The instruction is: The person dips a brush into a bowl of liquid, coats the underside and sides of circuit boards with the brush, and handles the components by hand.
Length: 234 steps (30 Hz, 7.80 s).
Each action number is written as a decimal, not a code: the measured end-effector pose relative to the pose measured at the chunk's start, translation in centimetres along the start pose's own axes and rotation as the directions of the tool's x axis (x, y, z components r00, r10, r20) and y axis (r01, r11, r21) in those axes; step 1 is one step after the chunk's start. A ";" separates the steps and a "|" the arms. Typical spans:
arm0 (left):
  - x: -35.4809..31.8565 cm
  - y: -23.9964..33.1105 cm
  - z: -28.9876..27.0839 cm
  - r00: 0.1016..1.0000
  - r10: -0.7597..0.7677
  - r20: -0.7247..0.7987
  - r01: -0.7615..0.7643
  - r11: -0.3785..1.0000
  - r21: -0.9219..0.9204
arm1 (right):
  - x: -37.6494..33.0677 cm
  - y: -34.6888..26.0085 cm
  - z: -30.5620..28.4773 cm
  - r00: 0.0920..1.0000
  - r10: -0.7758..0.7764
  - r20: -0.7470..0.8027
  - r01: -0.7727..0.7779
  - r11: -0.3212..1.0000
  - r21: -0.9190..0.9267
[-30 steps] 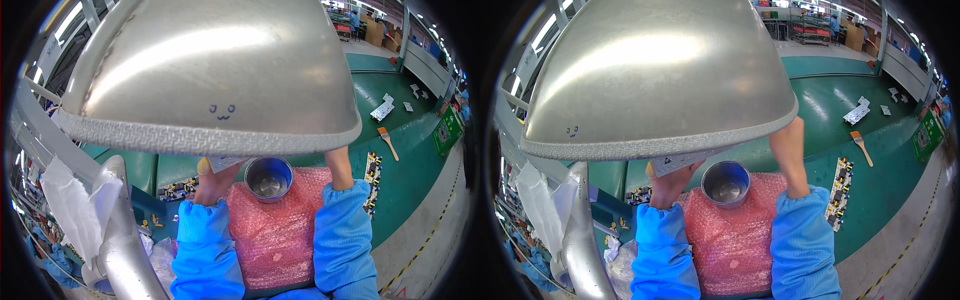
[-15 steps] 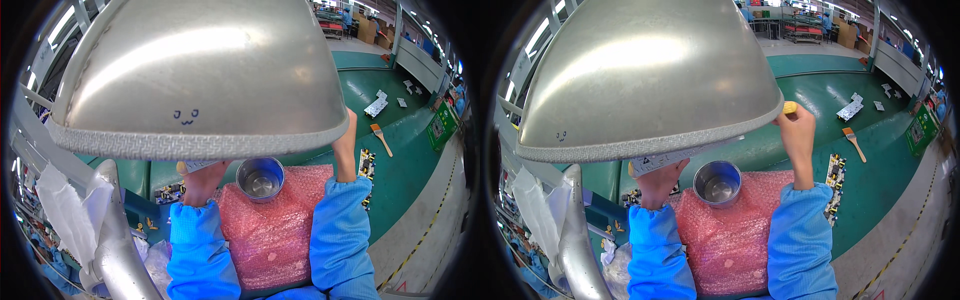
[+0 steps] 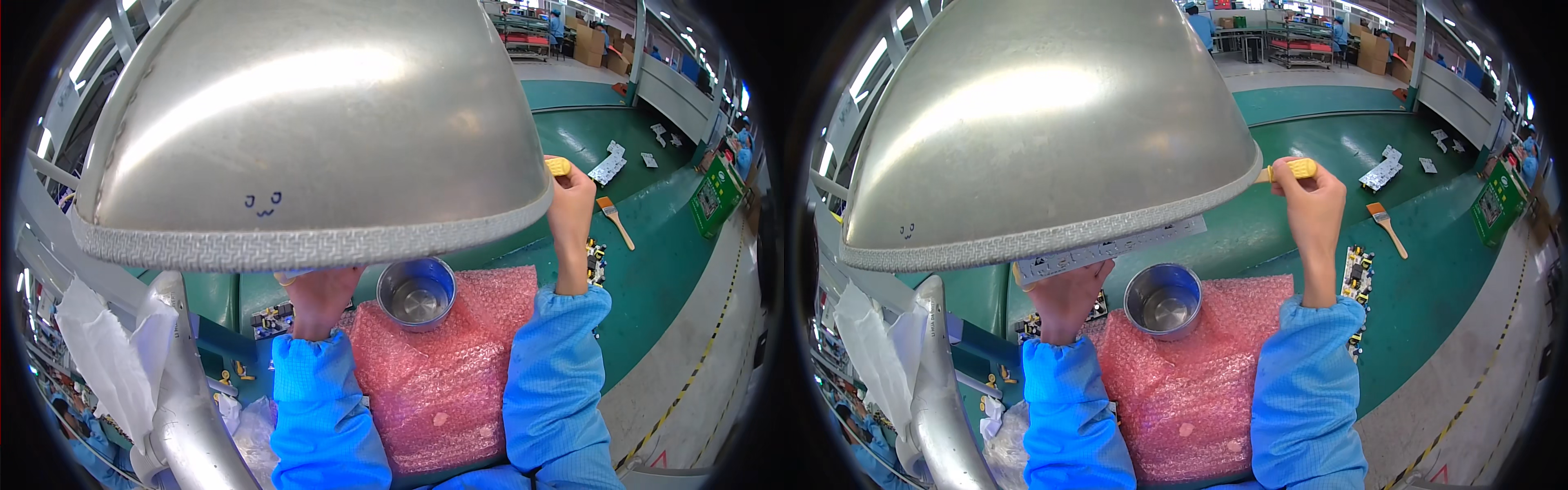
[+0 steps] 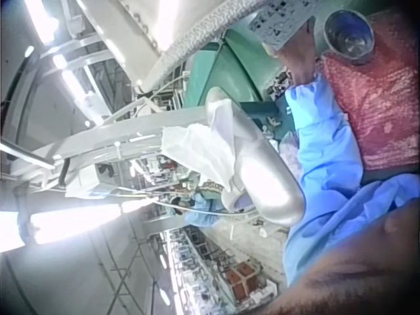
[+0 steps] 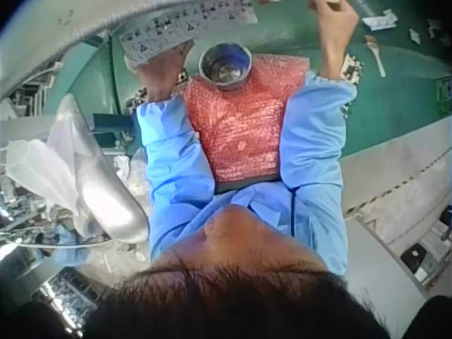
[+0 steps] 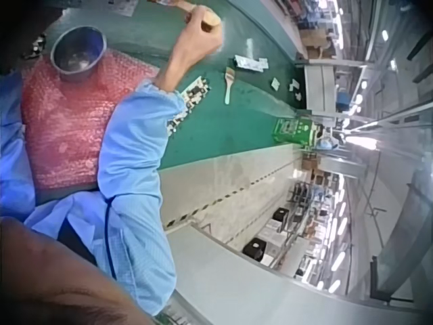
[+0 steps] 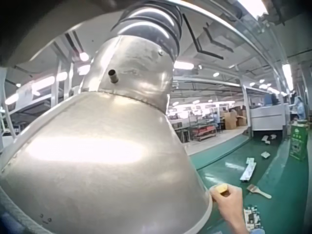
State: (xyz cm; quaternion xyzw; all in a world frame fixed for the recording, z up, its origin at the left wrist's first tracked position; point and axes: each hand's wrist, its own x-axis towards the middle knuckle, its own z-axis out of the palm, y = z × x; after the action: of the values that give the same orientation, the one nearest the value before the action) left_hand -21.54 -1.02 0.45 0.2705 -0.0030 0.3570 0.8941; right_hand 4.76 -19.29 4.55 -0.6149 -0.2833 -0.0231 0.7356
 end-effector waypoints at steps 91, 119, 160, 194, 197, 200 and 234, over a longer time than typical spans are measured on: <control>-0.1 -1.3 0.5 0.994 -0.079 0.074 0.071 0.992 0.102 | -4.3 -2.0 5.3 0.976 -0.105 0.191 0.052 0.963 0.263; 0.2 0.1 0.5 0.975 0.149 -0.164 -0.143 0.988 0.050 | -3.5 -3.4 2.9 0.813 -0.376 0.445 0.412 0.911 0.017; 0.2 -1.2 0.5 0.991 0.068 -0.118 -0.054 0.992 0.118 | -6.1 -4.8 5.7 0.729 -0.563 0.389 0.587 0.807 0.069; 0.4 -2.2 -0.5 0.997 0.042 -0.070 -0.031 0.988 0.151 | -6.9 -6.4 6.0 0.644 -0.657 0.393 0.627 0.747 0.222; 0.6 -1.9 -1.6 0.997 0.049 -0.068 -0.039 0.988 0.147 | -6.1 -6.7 4.7 0.614 -0.654 0.443 0.608 0.749 0.264; 0.6 -2.1 -2.0 0.999 0.023 -0.027 -0.019 0.987 0.160 | -6.2 -6.8 4.8 0.646 -0.655 0.392 0.605 0.752 0.260; 1.8 0.7 -5.3 0.977 -0.009 -0.214 0.029 0.996 0.089 | -5.2 -5.0 5.1 0.704 -0.574 0.418 0.493 0.819 0.294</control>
State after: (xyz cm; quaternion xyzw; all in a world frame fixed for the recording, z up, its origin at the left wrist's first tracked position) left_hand -21.59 3.14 -3.42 0.2713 0.1119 0.3752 0.8792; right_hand -3.46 -17.47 7.09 -0.4303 -0.6266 -0.0565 0.6473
